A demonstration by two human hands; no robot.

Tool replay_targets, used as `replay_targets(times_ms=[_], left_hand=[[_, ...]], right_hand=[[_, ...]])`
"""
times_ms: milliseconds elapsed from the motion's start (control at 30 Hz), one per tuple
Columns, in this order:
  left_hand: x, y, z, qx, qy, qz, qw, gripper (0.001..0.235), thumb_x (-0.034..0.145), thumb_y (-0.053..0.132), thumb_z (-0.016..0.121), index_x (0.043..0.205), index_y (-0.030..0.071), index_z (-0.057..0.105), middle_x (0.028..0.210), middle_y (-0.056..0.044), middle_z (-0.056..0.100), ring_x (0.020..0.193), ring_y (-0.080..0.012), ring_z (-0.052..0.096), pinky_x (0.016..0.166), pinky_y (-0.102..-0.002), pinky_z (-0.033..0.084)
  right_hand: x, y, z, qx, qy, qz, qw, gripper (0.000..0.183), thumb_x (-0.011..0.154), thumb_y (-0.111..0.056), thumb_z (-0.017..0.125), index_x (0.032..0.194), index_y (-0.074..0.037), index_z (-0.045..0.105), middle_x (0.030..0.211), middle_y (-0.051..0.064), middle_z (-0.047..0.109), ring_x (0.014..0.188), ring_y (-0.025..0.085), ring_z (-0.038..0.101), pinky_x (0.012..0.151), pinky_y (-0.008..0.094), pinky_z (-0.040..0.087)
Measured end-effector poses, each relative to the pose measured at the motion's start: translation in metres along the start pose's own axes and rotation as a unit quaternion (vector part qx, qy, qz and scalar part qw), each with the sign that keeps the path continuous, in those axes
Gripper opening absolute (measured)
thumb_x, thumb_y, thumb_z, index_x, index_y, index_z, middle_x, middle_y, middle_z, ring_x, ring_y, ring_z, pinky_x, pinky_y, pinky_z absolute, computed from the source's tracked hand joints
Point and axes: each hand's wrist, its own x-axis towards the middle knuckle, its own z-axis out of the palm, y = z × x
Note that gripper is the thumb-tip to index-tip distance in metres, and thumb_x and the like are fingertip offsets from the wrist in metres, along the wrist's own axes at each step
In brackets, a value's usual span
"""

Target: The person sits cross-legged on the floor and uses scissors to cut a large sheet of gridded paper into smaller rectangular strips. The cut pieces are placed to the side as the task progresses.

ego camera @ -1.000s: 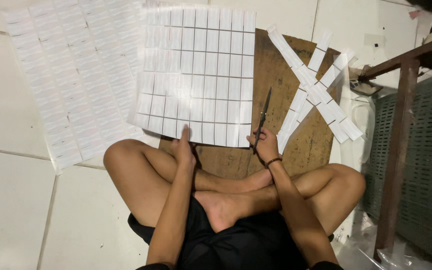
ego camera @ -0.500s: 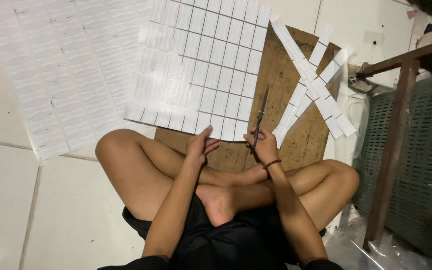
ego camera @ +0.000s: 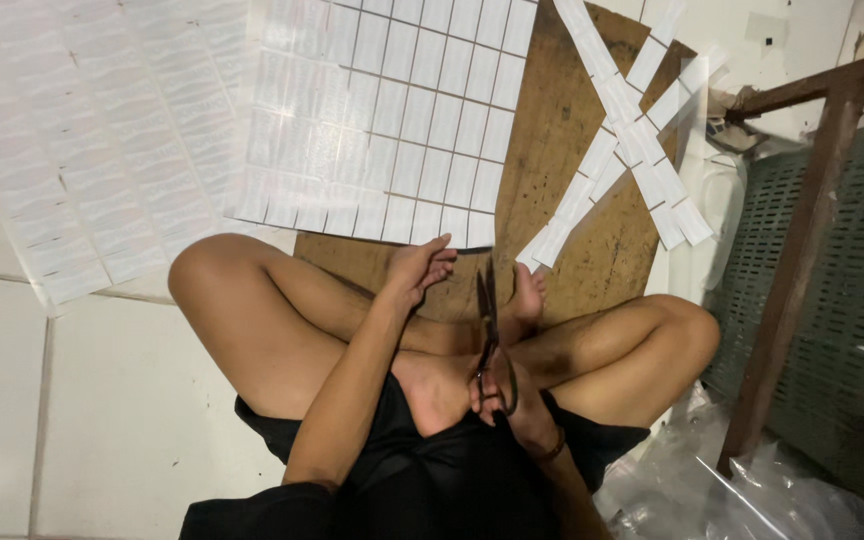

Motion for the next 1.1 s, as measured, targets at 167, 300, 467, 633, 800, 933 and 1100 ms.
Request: replay_targets(times_ms=[167,300,467,633,800,933,1100], left_hand=[[0.008,-0.024,0.004,-0.131,0.054,0.137,0.980,0.028,0.081,0.013,0.080,0.082,-0.012,0.067,0.078,-0.022,0.072,0.058,-0.0176,0.064,0.054,-0.021,0.055],[0.013,-0.047,-0.009,-0.075,0.083,0.196,0.974,0.027,0.090,0.017,0.074,0.093,-0.009,0.066,0.081,-0.019,0.073,0.061,-0.0139,0.070,0.064,-0.022,0.060],[0.028,-0.056,-0.015,-0.003,0.049,0.116,0.992,0.036,0.085,0.025,0.082,0.093,-0.004,0.061,0.079,-0.022,0.073,0.059,-0.0151,0.072,0.063,-0.023,0.059],[0.029,-0.050,-0.010,0.025,0.018,0.083,0.996,0.049,0.079,0.022,0.087,0.106,-0.006,0.057,0.081,-0.024,0.073,0.060,-0.0161,0.074,0.065,-0.022,0.058],[0.027,-0.050,-0.007,0.014,0.005,0.089,0.996,0.053,0.078,0.018,0.088,0.109,-0.008,0.055,0.079,-0.024,0.073,0.060,-0.0156,0.074,0.065,-0.020,0.059],[0.010,-0.042,0.001,0.001,-0.001,0.115,0.993,0.054,0.077,0.012,0.087,0.111,-0.014,0.054,0.079,-0.023,0.073,0.061,-0.0150,0.073,0.065,-0.019,0.058],[0.007,-0.043,0.005,-0.005,-0.010,0.122,0.992,0.045,0.075,0.012,0.088,0.103,-0.011,0.060,0.078,-0.022,0.073,0.058,-0.0168,0.073,0.063,-0.022,0.060]], right_hand=[[-0.005,0.013,0.008,-0.029,-0.022,0.012,0.999,0.048,0.093,-0.050,0.049,0.096,-0.002,0.050,0.068,0.014,0.055,0.050,0.017,0.053,0.034,0.023,0.042],[0.001,0.010,0.010,-0.069,-0.006,0.022,0.997,0.063,0.100,-0.050,0.051,0.112,0.012,0.055,0.072,0.024,0.063,0.061,0.033,0.067,0.033,0.036,0.054],[0.020,0.050,-0.007,-0.063,-0.001,0.043,0.997,0.068,0.099,-0.054,0.050,0.115,0.012,0.053,0.075,0.024,0.061,0.065,0.032,0.066,0.035,0.035,0.054],[-0.007,-0.004,0.021,-0.053,0.018,0.054,0.997,0.067,0.098,-0.055,0.050,0.114,0.011,0.053,0.074,0.023,0.060,0.067,0.031,0.065,0.036,0.035,0.055],[-0.003,-0.018,0.026,-0.067,0.027,0.032,0.997,0.064,0.100,-0.051,0.049,0.107,0.012,0.057,0.068,0.020,0.058,0.059,0.029,0.063,0.032,0.032,0.052],[0.008,-0.016,0.025,-0.092,0.026,-0.004,0.995,0.041,0.097,-0.033,0.055,0.099,0.009,0.057,0.061,0.017,0.054,0.044,0.026,0.057,0.029,0.030,0.046],[0.017,-0.037,0.035,-0.121,0.042,-0.052,0.990,0.041,0.089,-0.031,0.059,0.066,0.002,0.064,0.045,0.013,0.051,0.036,0.019,0.050,0.027,0.023,0.036]])
